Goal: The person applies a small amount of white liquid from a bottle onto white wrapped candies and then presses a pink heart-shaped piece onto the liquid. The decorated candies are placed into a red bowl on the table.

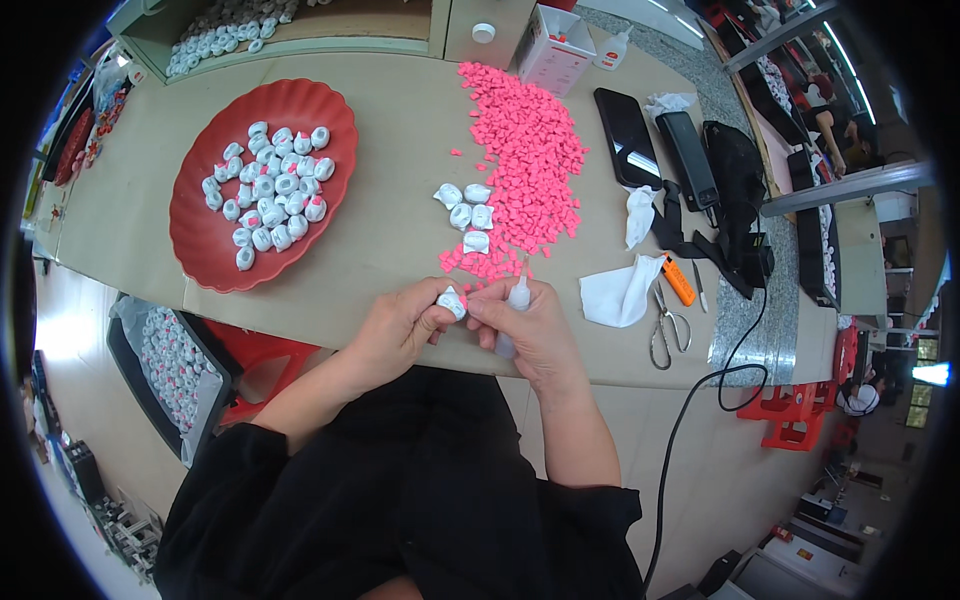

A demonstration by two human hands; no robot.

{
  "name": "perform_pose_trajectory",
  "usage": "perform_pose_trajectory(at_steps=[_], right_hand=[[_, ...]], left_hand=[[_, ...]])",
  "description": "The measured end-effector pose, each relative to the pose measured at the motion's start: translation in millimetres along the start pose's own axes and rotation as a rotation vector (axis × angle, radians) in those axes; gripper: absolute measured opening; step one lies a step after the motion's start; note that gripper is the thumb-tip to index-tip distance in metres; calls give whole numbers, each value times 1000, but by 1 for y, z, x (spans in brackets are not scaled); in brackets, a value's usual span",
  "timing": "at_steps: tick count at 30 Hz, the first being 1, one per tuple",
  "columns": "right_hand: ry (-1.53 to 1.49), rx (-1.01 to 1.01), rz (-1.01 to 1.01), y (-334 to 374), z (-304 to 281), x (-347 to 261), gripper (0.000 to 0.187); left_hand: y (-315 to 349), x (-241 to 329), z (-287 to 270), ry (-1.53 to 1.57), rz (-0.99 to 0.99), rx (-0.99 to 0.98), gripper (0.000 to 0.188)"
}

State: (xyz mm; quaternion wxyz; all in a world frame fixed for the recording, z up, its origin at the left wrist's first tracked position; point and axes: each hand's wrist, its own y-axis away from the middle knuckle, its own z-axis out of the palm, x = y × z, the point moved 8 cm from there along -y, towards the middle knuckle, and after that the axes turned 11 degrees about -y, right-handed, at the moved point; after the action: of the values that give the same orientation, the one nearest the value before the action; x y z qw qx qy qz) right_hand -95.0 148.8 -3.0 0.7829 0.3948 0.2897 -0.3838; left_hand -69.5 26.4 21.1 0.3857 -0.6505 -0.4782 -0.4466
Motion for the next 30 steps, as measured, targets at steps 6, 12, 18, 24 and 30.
perform_pose_trajectory(at_steps=[6,12,18,24,30], right_hand=[[41,-12,109,-3,3,-2,9],[82,-4,181,-7,2,0,8],[68,36,186,-6,1,3,7],[30,52,94,-5,1,1,7],[103,109,-268,4,5,0,10]], left_hand=[[0,-1,0,-41,59,-7,16],[1,-5,0,-54,113,4,21],[0,-8,1,-35,61,-12,20],[-3,-3,-2,47,-50,-30,13],[-3,-18,0,276,-117,-15,26]])
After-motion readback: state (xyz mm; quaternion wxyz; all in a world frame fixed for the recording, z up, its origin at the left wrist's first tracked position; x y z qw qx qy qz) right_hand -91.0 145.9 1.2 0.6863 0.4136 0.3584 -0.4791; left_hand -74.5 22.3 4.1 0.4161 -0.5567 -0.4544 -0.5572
